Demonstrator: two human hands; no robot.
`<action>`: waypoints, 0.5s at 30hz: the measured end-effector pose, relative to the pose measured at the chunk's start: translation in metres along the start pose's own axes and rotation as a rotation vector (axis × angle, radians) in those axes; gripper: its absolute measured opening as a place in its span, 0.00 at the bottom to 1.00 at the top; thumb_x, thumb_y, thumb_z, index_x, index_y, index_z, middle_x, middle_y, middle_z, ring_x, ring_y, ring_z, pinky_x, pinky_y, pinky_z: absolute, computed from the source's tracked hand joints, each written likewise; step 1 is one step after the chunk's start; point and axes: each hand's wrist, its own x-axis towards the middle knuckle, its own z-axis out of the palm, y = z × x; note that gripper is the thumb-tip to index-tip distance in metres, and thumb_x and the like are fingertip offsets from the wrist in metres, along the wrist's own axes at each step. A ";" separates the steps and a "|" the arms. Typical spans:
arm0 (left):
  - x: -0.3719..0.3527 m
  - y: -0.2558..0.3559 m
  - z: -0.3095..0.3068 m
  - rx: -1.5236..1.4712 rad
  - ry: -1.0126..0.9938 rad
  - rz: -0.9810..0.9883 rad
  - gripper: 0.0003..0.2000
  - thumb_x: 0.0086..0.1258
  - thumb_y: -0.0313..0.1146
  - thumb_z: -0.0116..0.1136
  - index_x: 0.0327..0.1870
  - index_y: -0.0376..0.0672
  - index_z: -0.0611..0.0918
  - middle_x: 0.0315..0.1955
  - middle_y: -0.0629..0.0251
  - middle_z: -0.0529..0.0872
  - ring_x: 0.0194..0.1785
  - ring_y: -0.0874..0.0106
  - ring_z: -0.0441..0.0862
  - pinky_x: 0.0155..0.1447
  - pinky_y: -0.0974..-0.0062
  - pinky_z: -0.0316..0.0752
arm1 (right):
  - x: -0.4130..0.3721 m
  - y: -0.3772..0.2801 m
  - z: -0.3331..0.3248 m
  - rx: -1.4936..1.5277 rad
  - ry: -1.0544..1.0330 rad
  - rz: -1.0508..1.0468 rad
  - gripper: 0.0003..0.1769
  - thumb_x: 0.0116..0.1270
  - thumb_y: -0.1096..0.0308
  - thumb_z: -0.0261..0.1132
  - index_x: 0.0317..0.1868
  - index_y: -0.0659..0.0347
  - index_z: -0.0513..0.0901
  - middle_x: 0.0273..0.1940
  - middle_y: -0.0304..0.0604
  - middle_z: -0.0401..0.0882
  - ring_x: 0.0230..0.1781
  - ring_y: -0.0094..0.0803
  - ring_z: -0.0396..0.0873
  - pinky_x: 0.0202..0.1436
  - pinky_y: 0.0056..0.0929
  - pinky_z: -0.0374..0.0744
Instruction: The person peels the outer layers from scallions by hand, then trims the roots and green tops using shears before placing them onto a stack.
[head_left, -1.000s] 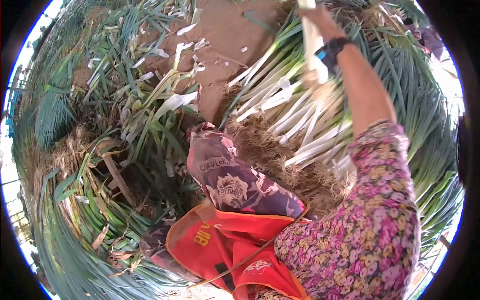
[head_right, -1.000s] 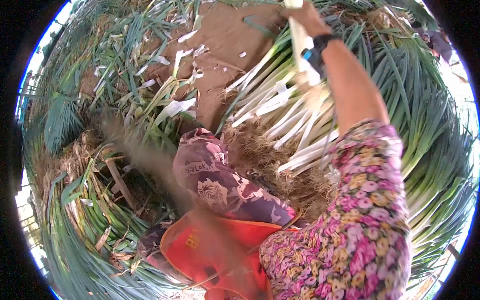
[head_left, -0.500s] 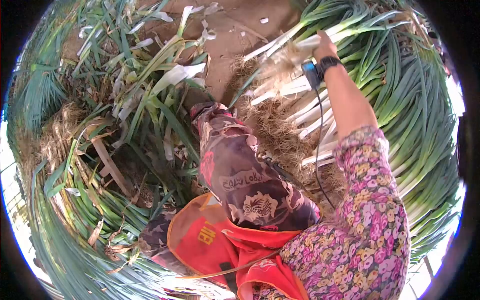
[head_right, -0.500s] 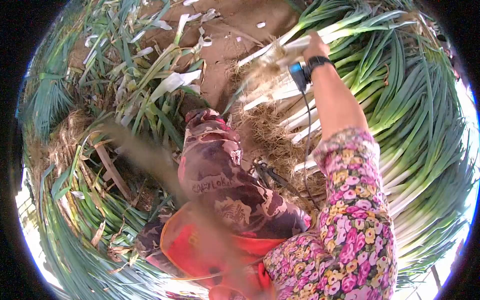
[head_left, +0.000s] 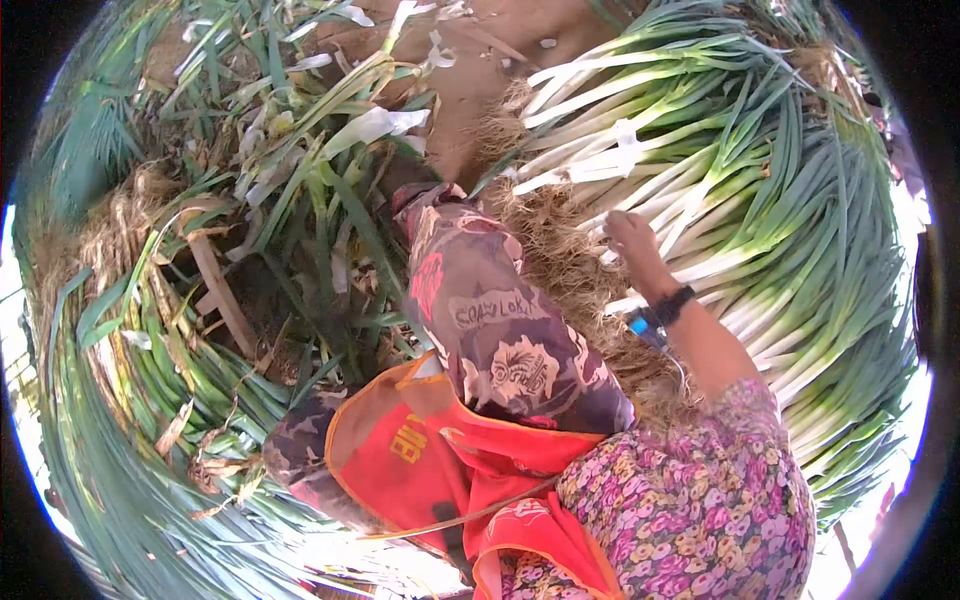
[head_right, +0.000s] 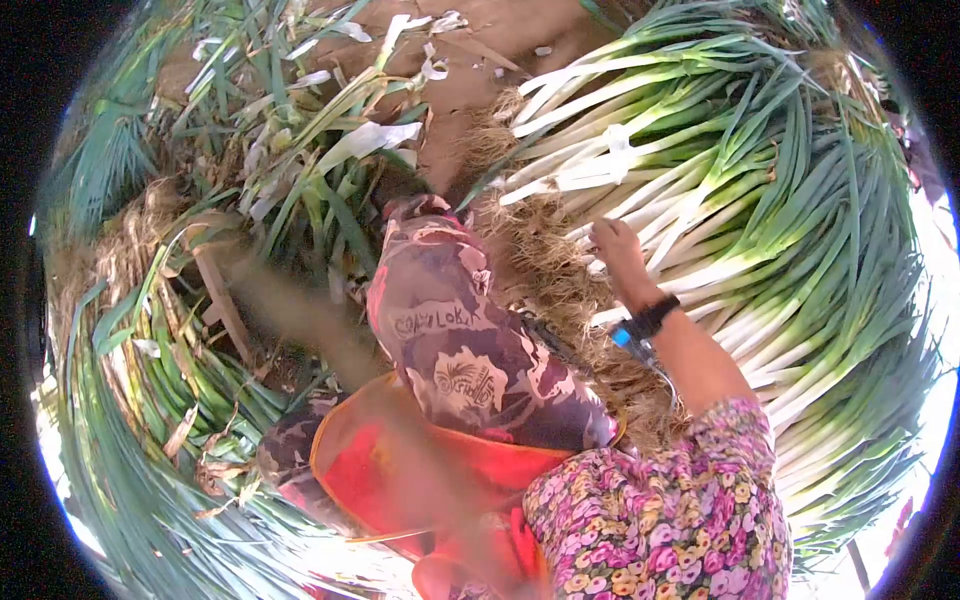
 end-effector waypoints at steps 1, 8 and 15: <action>-0.009 -0.009 -0.001 -0.005 -0.007 -0.017 0.31 0.63 0.50 0.54 0.67 0.48 0.67 0.59 0.52 0.74 0.62 0.59 0.71 0.63 0.65 0.66 | -0.016 0.003 -0.009 -0.022 0.005 0.050 0.19 0.67 0.57 0.59 0.50 0.62 0.76 0.42 0.36 0.77 0.41 0.24 0.74 0.42 0.25 0.73; -0.152 -0.115 0.018 -0.017 -0.206 -0.380 0.33 0.62 0.53 0.55 0.67 0.48 0.67 0.60 0.52 0.73 0.63 0.59 0.70 0.64 0.65 0.66 | -0.161 -0.013 -0.041 -0.167 -0.094 0.380 0.15 0.68 0.54 0.58 0.43 0.57 0.78 0.31 0.38 0.75 0.30 0.23 0.74 0.29 0.23 0.75; -0.316 -0.191 0.086 -0.035 -0.564 -0.775 0.35 0.60 0.55 0.57 0.67 0.48 0.67 0.61 0.52 0.73 0.64 0.58 0.69 0.65 0.65 0.65 | -0.173 0.048 -0.045 -0.095 -0.329 0.338 0.14 0.69 0.55 0.57 0.43 0.57 0.77 0.27 0.34 0.71 0.25 0.21 0.69 0.25 0.21 0.69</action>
